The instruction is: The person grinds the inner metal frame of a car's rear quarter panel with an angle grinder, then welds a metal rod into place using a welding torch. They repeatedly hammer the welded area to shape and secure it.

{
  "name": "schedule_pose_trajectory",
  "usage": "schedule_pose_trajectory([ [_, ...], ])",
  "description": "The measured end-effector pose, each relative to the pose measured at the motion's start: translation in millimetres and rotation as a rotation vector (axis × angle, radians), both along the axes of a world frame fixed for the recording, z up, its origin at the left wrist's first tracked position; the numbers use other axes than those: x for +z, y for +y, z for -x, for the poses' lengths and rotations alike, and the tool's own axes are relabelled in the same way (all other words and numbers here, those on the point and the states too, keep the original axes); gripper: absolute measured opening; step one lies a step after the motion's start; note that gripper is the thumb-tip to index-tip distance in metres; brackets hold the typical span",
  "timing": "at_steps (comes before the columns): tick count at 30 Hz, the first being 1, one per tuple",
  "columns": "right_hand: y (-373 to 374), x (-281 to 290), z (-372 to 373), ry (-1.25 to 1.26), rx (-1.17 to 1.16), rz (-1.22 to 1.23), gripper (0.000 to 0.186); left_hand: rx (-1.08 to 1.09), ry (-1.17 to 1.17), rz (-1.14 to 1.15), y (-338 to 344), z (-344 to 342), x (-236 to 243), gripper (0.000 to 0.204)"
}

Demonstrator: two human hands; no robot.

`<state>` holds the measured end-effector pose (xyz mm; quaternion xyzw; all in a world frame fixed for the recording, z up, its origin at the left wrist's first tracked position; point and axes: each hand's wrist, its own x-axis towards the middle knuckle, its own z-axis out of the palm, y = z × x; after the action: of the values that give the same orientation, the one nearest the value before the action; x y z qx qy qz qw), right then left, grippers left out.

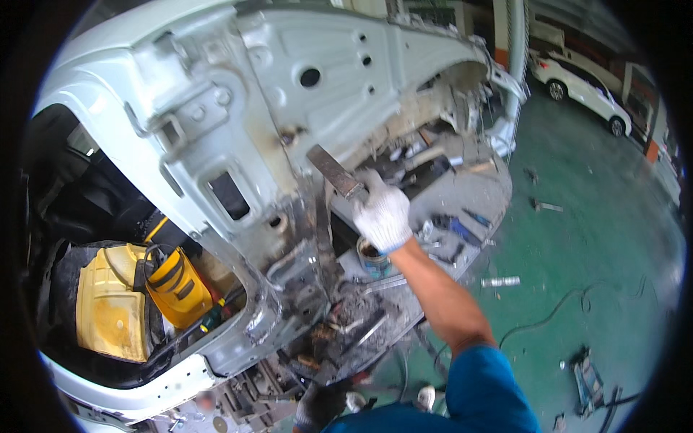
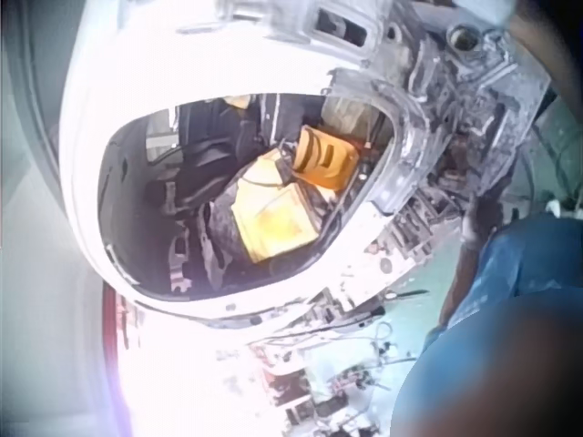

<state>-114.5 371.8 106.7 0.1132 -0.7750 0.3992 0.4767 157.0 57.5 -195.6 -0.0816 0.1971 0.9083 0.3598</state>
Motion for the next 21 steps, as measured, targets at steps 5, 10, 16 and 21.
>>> schedule_pose_trajectory([
  [5,11,4,-31,-0.017,0.402,0.386,0.021,0.101,-0.165,0.015,-6,-15,-42,0.062],
  [10,37,15,-69,-0.028,0.439,0.414,0.027,0.103,-0.283,0.06,-5,-17,-60,0.054],
  [16,41,-45,-10,-0.144,0.094,-0.067,0.031,0.133,-0.227,0.177,18,-39,-18,0.057],
  [21,52,-45,8,-0.263,-0.007,-0.184,0.03,0.184,-0.368,0.242,43,-49,-2,0.067],
])
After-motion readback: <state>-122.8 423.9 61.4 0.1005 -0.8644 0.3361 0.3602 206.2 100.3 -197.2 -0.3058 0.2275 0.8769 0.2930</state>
